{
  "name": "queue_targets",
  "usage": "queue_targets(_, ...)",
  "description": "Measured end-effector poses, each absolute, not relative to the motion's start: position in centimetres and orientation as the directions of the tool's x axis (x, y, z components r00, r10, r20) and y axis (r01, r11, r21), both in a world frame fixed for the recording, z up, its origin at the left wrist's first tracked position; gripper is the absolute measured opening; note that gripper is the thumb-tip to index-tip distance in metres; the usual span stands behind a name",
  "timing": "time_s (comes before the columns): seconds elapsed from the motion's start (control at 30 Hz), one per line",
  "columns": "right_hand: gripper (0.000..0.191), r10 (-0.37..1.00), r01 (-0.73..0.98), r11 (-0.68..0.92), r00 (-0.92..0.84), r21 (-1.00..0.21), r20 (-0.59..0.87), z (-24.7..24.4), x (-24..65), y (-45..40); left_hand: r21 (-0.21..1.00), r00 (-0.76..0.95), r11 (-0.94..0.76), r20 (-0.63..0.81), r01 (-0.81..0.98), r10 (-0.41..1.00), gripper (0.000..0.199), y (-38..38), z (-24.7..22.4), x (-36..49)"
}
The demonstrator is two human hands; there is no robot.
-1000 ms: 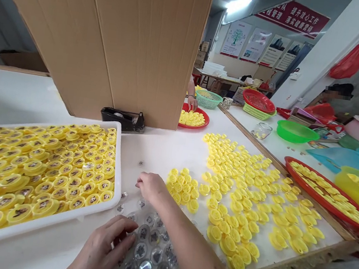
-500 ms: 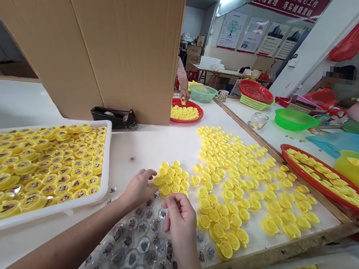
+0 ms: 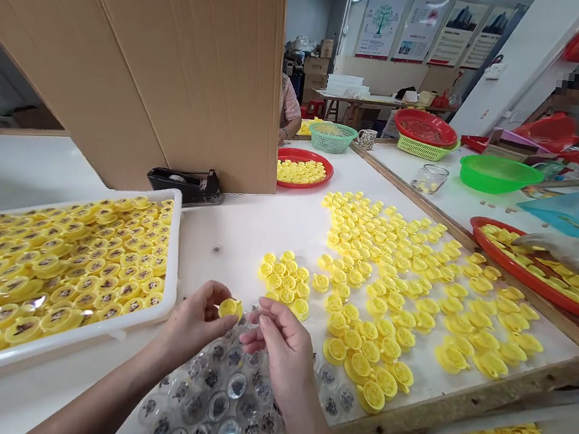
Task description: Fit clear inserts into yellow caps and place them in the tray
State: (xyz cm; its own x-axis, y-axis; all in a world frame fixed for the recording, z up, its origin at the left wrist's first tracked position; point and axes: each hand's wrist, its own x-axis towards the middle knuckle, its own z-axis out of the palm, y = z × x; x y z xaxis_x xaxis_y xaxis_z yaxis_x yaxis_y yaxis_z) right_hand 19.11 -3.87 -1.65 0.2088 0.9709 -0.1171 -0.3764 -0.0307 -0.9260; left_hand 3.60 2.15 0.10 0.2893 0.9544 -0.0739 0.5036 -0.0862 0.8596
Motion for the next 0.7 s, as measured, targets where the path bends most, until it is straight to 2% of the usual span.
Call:
queue_targets(0.07, 0.024, 0.971, -0.221, -0.007, 0.231, -0.975, -0.059, -1.5, 18.6, -4.0, 0.907, 0.328, -0.019, -0.133, 0.422, 0.935, 0.045, 1.2, 0.5, 2.9)
queue_targets(0.13, 0.018, 0.962, 0.058, 0.057, 0.262, -0.997, 0.071, -1.4, 18.0, -4.1, 0.93, 0.366, 0.074, -0.214, 0.359, 0.906, 0.051, 0.6, 0.6, 2.3)
queue_targets(0.17, 0.015, 0.95, 0.224, 0.103, 0.266, -0.969, 0.163, -1.4, 17.6, -4.2, 0.941, 0.395, 0.127, -0.25, 0.312, 0.884, 0.05, 0.4, 0.6, 2.1)
queue_targets(0.23, 0.014, 0.912, 0.511, 0.19, 0.224, -0.839, 0.343, -1.4, 16.9, -4.2, 0.954, 0.46, 0.245, -0.299, 0.174, 0.836, 0.048, 0.3, 0.3, 1.7)
queue_targets(0.33, 0.017, 0.887, 0.69, 0.246, 0.124, -0.681, 0.445, -1.4, 16.0, -4.2, 0.933, 0.498, 0.359, -0.326, 0.031, 0.804, 0.053, 0.3, -0.4, 1.2)
queue_targets(0.4, 0.017, 0.901, 0.694, 0.249, 0.091, -0.675, 0.425, -1.4, 15.7, -4.2, 0.92, 0.486, 0.392, -0.347, 0.011, 0.802, 0.06, 0.3, -0.6, 0.9)
queue_targets(0.5, 0.013, 0.936, 0.605, 0.212, 0.1, -0.768, 0.338, -1.2, 15.7, -4.3, 0.891, 0.502, 0.448, -0.356, -0.073, 0.788, 0.063, 0.4, -0.4, 0.5)
queue_targets(0.6, 0.01, 0.963, 0.388, 0.069, 0.214, -0.919, 0.163, -1.0, 16.0, -4.0, 0.794, 0.508, 0.564, -0.398, -0.226, 0.764, 0.048, 0.4, 0.1, 0.4)
queue_targets(0.7, 0.015, 0.953, 0.17, -0.041, 0.303, -0.985, 0.013, -1.0, 16.0, -3.4, 0.69, 0.504, 0.649, -0.455, -0.321, 0.734, 0.036, 0.4, 0.5, 0.5)
